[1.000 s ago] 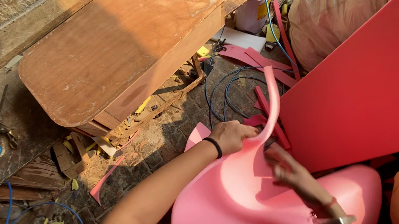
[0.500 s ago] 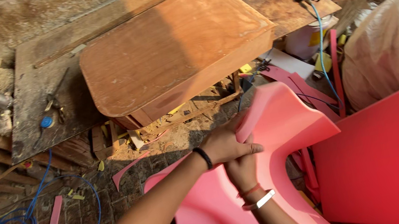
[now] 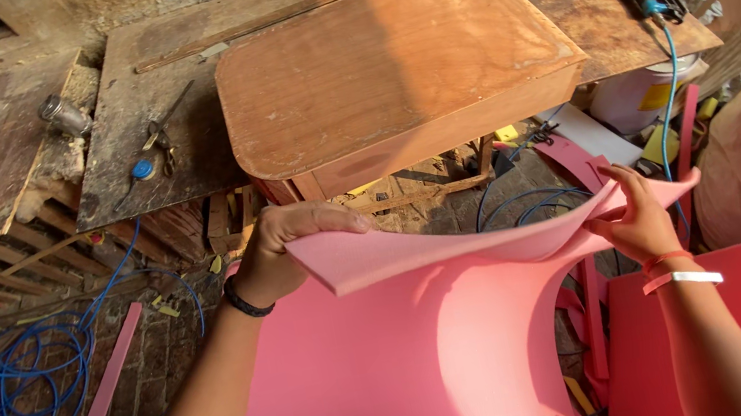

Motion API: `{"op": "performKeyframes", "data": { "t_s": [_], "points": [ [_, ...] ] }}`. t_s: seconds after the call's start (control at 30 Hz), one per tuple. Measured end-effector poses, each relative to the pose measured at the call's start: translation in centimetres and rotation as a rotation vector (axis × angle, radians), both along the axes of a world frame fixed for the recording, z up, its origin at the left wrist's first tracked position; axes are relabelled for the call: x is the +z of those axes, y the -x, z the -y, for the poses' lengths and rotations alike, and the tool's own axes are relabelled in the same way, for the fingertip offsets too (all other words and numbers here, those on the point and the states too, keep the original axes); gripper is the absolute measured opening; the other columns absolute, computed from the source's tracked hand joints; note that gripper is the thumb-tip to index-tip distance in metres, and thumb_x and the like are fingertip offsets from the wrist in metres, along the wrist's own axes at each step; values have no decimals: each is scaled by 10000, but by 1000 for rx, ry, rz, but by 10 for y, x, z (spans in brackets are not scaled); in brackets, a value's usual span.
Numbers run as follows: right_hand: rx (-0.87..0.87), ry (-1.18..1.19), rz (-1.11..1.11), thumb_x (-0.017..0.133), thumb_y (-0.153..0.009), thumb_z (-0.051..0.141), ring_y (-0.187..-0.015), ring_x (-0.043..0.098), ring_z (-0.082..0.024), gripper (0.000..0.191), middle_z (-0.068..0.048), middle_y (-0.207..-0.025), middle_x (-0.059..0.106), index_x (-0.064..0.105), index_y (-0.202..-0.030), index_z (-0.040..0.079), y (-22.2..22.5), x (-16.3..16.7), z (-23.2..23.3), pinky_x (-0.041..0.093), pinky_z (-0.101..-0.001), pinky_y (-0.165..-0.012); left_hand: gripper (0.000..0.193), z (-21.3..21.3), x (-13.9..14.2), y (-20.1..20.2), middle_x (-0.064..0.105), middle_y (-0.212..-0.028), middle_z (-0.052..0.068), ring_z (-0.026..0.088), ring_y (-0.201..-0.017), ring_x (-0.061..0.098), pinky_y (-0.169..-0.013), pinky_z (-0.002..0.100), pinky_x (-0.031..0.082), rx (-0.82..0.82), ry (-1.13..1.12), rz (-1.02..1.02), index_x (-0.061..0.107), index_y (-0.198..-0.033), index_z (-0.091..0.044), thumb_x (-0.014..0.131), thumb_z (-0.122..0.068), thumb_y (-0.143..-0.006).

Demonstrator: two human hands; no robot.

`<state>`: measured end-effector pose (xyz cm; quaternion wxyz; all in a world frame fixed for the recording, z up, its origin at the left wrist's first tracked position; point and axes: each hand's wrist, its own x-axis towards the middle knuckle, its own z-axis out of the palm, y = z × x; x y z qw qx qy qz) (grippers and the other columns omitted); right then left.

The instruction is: The person picks a pink foam sheet from a pile of foam scraps and carries it to a workbench. They spray adhesive onto a wooden board with a spray gun, lay the foam sheet over the board, press it flat, trim the overhanging foam edges with a knife along a straightedge, and flip the board over.

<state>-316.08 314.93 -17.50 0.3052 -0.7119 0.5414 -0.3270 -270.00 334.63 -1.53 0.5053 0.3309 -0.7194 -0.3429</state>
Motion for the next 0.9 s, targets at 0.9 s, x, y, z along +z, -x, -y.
{"op": "performKeyframes", "data": {
  "t_s": [0.9],
  "points": [
    [294, 547, 178, 810, -1012, 242, -817, 702, -205, 314, -140, -961, 721, 655, -1090, -20, -308, 323, 189, 568, -322, -726, 601, 46, -17, -292, 679, -1319, 67, 192, -1275, 591, -1088, 421, 456, 987, -475, -23, 674, -1290, -93, 836, -394, -796]
  ]
}}
